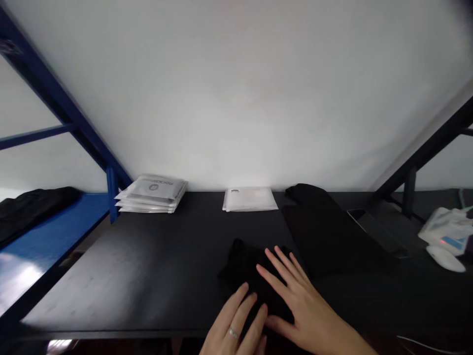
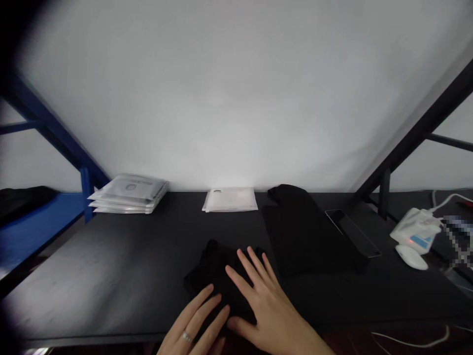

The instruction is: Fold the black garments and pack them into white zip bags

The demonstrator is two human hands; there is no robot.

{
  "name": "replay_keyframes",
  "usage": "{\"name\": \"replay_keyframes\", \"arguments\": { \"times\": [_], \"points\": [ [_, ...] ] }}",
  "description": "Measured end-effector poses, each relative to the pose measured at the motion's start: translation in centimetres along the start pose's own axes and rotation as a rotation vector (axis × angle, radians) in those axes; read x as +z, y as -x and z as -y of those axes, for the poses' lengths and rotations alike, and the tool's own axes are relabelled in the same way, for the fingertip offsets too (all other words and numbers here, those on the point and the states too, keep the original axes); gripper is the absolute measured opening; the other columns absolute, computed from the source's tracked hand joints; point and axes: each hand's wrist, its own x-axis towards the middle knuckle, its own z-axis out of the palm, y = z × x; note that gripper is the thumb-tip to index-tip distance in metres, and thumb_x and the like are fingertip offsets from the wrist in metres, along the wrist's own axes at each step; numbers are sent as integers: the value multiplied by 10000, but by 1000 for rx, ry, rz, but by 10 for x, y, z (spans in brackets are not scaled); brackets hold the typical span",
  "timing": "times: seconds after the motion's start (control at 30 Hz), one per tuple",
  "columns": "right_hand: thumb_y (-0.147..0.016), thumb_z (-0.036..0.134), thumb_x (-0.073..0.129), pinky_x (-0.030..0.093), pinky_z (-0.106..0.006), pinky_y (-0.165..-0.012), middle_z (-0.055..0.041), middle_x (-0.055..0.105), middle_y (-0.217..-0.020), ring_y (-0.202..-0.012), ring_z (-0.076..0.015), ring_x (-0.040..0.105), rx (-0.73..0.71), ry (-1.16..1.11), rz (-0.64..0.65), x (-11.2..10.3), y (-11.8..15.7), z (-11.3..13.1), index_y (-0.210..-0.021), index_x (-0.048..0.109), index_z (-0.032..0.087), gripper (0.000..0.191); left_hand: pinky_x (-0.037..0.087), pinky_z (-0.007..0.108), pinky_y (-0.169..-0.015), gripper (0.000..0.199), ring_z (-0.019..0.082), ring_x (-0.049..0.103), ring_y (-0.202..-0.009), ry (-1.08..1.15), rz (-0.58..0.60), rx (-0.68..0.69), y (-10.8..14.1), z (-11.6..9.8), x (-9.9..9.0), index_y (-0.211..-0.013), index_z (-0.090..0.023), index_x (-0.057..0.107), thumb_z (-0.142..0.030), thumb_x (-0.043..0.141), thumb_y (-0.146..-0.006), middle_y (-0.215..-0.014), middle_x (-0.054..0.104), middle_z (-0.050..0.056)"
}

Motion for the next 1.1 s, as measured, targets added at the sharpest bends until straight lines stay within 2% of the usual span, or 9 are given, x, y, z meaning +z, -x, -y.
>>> {"name": "replay_keyframes", "arguments": {
  "times": [0.1,0.23,0.37,0.57,0.7,0.8,0.9,1.0,1.1],
  "points": [
    [-965,494,669,348,-642,-1197,-127,192,-1739,-1595,-382,172,-4,63,-59,-4,11,-5,-1682,167,279,900,555,439,-1075,549,335,560,-1403,-78,82,-24,-12,5,4,-1513,-142,520,-208,563,-969,-1477,616,165],
    [-866,492,763,436,-555,-1121,-160,429,-1639,-1479,-375,417,-83,149,-76,4,29,-6,-1646,312,231,938,507,428,-1093,693,342,516,-1432,-133,153,-18,-9,10,11,-1609,-164,392,-371,596,-980,-1562,538,157],
    [-816,211,759,415,-459,-1063,-89,681,-1359,-1188,-280,614,-120,198,-191,14,43,1,-1457,565,244,670,461,439,-1120,696,322,550,-1387,-118,174,80,-2,16,8,-1584,-157,436,-476,588,-985,-1528,585,122],
    [-807,37,570,368,-400,-1005,-7,737,-1001,-1013,-213,610,-208,48,-354,-12,30,5,-1133,675,229,393,442,388,-1163,705,280,563,-1376,-60,205,118,-1,16,7,-1530,-90,489,-520,621,-987,-1492,620,123],
    [-757,-55,446,357,-425,-1023,-30,736,-1025,-1080,-221,596,-195,61,-473,-44,10,6,-1037,679,216,454,525,339,-1093,582,275,573,-1373,12,158,98,-1,11,13,-1418,-80,585,-476,622,-993,-1441,651,153],
    [-797,-43,454,352,-453,-1063,-39,736,-1062,-1144,-236,585,-224,92,-438,-55,-6,11,-968,677,219,385,519,486,-1106,533,366,529,-1414,11,112,43,-3,9,16,-1397,-157,618,-428,676,-942,-1466,618,176],
    [-847,22,507,354,-480,-1105,-45,735,-1059,-1159,-248,584,-278,90,-323,-46,-26,18,-904,673,221,266,532,617,-1056,485,428,568,-1365,24,69,19,-3,7,20,-1262,-199,700,-540,680,-918,-1450,617,197],
    [-881,72,532,369,-494,-1136,-70,733,-1141,-1216,-262,573,-329,76,-229,-27,-46,25,-968,695,217,235,657,460,-895,368,370,693,-1215,184,27,-90,4,6,23,-1141,-192,730,-474,704,-906,-1328,691,194],
    [-911,65,498,370,-492,-1179,-115,672,-1359,-1364,-275,506,-291,53,-227,-13,-54,28,-1199,686,193,367,686,398,-817,382,315,763,-1072,345,-10,-336,14,9,22,-1297,-226,665,-308,657,-924,-1257,739,148]
  ]
}}
